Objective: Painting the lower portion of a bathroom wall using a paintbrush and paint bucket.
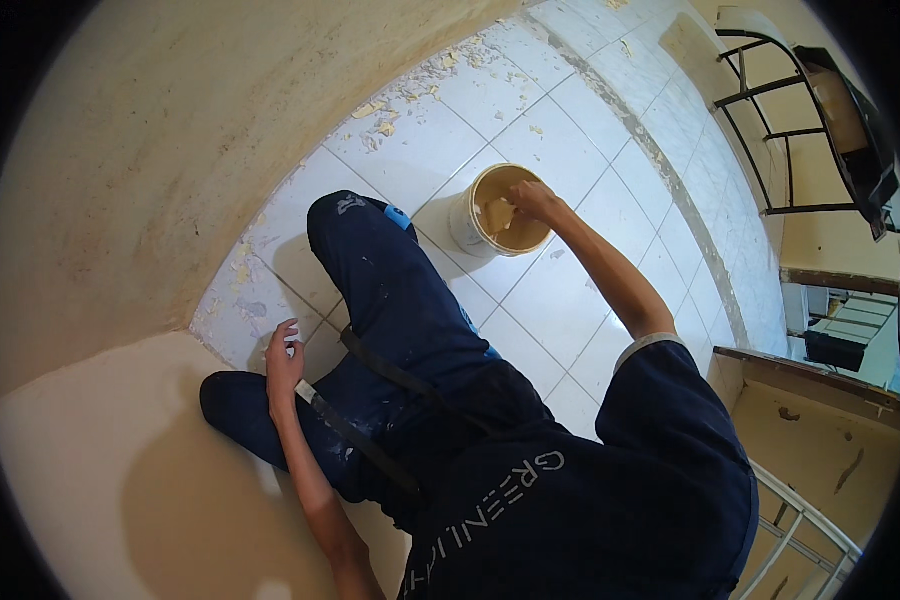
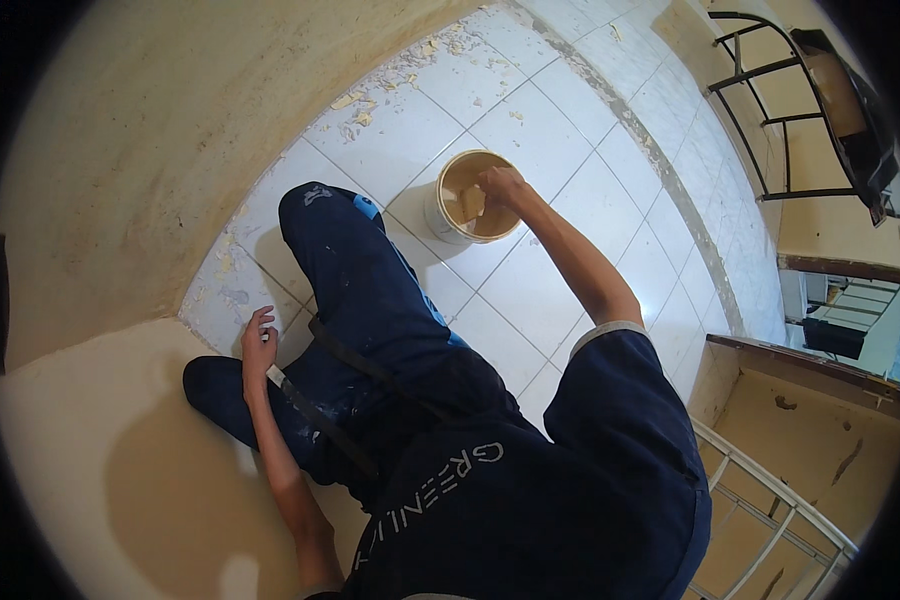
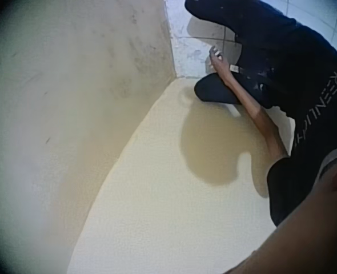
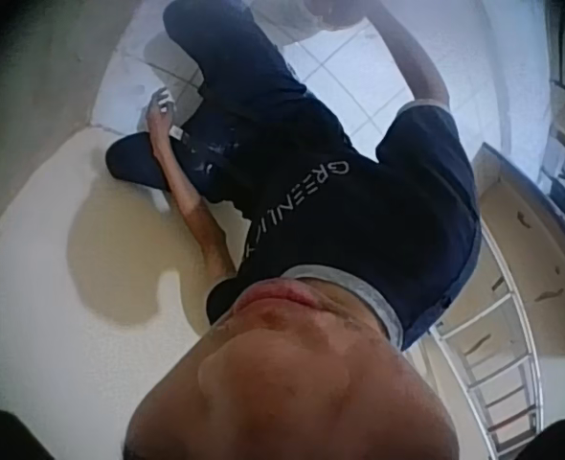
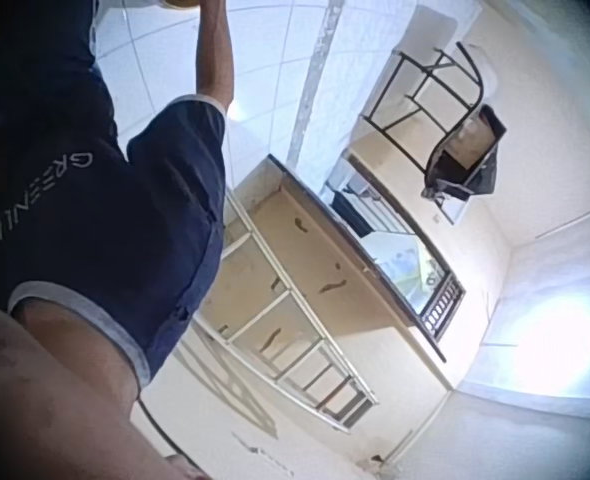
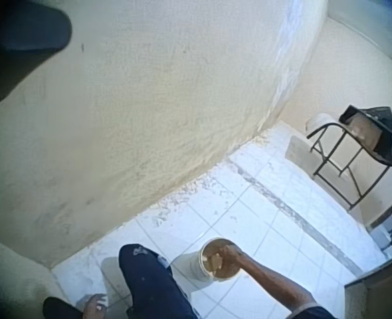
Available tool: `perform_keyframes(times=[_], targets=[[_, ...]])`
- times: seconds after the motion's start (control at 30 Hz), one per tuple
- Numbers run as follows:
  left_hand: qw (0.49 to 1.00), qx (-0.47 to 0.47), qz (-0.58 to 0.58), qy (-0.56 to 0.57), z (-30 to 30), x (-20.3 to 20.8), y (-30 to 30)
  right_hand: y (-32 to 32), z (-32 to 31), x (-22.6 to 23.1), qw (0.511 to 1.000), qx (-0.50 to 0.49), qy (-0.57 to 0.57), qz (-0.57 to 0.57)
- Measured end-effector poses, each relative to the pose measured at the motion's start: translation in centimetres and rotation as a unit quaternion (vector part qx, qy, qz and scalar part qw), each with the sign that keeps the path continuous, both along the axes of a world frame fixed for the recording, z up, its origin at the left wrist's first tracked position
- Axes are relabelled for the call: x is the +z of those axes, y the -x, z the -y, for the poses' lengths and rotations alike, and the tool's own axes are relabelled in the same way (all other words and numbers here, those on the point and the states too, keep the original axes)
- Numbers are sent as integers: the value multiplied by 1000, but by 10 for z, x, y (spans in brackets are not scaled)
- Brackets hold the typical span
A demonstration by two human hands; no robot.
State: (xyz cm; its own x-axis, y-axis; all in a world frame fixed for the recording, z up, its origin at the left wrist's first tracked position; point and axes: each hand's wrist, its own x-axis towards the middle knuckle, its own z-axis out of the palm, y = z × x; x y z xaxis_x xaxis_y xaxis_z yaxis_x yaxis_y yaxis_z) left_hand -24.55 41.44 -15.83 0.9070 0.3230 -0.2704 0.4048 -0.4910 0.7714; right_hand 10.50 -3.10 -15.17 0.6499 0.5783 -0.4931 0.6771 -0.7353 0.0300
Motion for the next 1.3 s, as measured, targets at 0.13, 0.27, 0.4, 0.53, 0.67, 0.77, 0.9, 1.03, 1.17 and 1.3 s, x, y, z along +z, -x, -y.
perform_keyframes(times=[0.13, 0.27, 0.4, 0.53, 0.67, 0.77, 0.9, 1.03, 1.17, 1.3], targets=[[1000, -2, -2, -3, 0, 0, -1, -1, 10, 2, 997, -12, -77, 7], [1000, -1, 11, -20, -6, -4, 2, 8, 2, 27, 995, -10, -91, -25], [1000, 0, 8, -14, -3, 2, 3, 9, -1, 19, 1000, -5, -9, -12], [1000, 3, 0, 1, 3, 6, -3, 0, 17, -8, 998, 7, -66, -9], [1000, 4, 0, -4, 1, 4, 0, 0, 12, -3, 999, -18, -35, -23], [1000, 13, -4, 0, 1, 6, 0, 13, 13, 25, 999, -6, -45, -28], [1000, 4, 2, -7, -1, 3, 1, 45, 25, 70, 989, -99, -113, -8], [1000, 5, 4, -10, -4, 3, 4, 79, 33, 102, 944, -260, -188, -81], [1000, -5, 1, 3, 2, 4, -5, 118, 63, 87, 860, -366, -340, -109], [1000, -17, 20, -5, -2, -5, -1, 157, 50, 79, 651, -510, -478, -295]])
